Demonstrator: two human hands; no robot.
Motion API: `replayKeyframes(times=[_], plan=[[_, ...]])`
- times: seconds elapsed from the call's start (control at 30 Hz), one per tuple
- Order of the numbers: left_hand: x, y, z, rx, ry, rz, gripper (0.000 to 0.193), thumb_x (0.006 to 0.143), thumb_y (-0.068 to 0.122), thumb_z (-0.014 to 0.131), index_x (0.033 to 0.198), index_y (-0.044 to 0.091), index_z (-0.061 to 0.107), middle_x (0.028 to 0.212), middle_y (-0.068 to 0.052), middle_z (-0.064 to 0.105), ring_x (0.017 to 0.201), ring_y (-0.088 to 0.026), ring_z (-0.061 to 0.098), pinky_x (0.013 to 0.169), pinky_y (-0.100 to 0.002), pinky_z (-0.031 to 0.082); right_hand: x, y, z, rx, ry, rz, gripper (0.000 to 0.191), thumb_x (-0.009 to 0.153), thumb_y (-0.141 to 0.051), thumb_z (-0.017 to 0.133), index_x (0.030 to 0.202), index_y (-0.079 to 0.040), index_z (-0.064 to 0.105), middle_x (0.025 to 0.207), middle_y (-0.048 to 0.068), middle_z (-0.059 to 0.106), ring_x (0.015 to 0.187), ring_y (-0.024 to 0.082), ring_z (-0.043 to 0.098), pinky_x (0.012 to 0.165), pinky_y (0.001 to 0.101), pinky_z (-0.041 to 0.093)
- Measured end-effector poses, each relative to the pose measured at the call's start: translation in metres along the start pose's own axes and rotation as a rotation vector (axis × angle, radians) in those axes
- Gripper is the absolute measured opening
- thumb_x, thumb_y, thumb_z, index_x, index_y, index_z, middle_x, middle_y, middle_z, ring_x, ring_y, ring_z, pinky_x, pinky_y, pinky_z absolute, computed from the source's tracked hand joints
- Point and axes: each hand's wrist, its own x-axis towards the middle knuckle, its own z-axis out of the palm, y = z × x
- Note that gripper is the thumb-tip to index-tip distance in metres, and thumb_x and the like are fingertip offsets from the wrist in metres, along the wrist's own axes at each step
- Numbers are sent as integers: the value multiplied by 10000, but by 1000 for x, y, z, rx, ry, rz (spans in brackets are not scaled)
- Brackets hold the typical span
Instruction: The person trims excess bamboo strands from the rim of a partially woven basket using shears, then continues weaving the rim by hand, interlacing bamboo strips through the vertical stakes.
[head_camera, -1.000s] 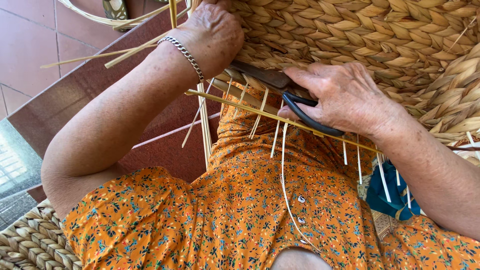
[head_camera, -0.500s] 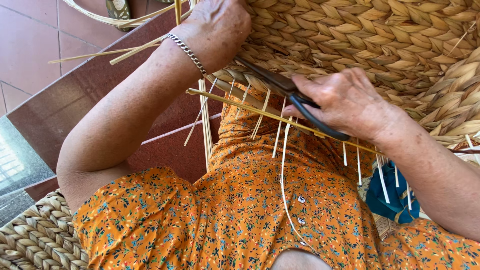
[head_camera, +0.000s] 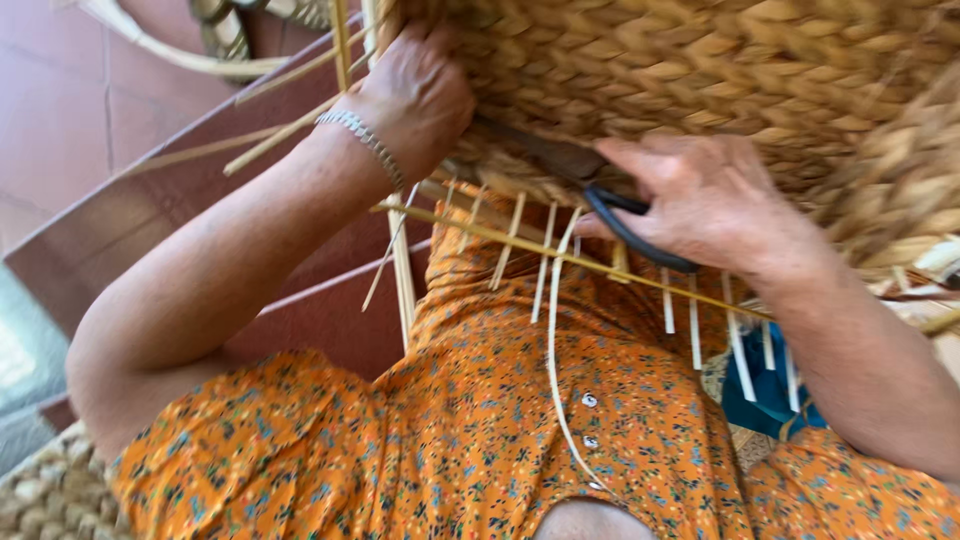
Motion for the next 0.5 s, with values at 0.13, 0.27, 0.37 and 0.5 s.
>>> replayKeyframes(times=[0.13, 0.27, 0.37, 0.5], plan=[[-1, 11, -22, 121, 86, 109, 197, 843, 202, 627, 910, 92, 777, 1077, -133, 670, 1191, -315, 528, 930, -441, 437, -11, 10, -1, 59, 15, 48, 778, 797, -644, 770, 1305, -63, 678, 914, 189, 731, 758, 366, 714, 644, 487, 568], [-9, 20, -42, 47, 18, 76, 178, 853, 169, 618, 935, 114, 766, 1126, -116, 665, 1153, -282, 569, 938, -426, 451, -23, 9, -9, 112, 0, -10, 810, 743, -694, 798, 1237, -60, 700, 848, 201, 723, 811, 389, 716, 717, 531, 551], [-18, 25, -58, -53, 222, 62, 153, 848, 137, 619, 934, 109, 741, 1082, -108, 675, 1103, -275, 609, 915, -427, 487, -29, -1, -19, 114, -190, 193, 744, 776, -707, 698, 1250, -134, 692, 813, 180, 728, 808, 344, 739, 818, 504, 569], [-55, 33, -79, -358, 583, 142, 123, 875, 78, 624, 974, 54, 693, 932, -112, 665, 935, -292, 652, 837, -427, 540, -40, -6, -35, 47, -21, 159, 686, 838, -684, 684, 1185, -93, 698, 796, 174, 705, 804, 357, 712, 841, 559, 521]])
